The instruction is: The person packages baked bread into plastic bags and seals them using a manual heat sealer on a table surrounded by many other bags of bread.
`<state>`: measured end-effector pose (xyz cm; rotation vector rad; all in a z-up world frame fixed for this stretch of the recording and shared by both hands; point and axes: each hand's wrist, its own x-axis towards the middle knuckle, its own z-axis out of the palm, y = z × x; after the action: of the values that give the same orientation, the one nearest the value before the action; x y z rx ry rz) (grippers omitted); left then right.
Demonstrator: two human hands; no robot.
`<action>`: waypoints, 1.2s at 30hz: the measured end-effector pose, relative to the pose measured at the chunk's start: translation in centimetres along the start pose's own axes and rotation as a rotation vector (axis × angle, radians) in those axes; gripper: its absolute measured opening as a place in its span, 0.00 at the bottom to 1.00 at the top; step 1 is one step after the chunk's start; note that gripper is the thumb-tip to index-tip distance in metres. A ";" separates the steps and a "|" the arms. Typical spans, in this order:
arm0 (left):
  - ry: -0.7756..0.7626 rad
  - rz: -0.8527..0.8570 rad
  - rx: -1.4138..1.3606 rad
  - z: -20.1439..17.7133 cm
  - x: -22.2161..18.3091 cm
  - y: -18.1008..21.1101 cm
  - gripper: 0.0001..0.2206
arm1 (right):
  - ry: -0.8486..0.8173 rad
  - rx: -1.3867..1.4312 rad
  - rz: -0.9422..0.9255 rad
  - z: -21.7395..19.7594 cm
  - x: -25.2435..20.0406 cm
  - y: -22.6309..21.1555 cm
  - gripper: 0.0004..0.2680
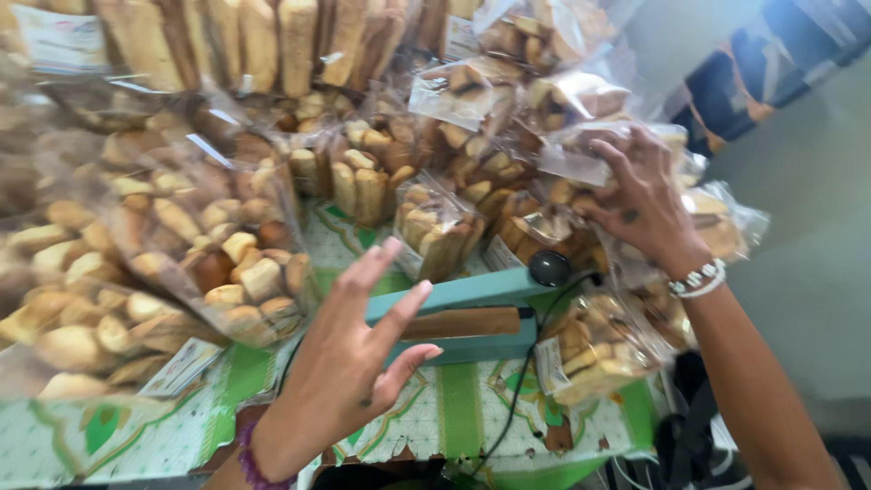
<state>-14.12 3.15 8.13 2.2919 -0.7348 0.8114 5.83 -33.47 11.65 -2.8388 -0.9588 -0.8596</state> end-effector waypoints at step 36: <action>0.382 0.300 0.254 -7.6 11.6 3.0 0.35 | 0.055 2.087 0.158 3.0 -6.8 -17.2 0.45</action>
<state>-11.19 2.88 22.04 2.1670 -0.8440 1.5076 -6.91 -22.74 3.14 -0.9785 -0.7078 0.2295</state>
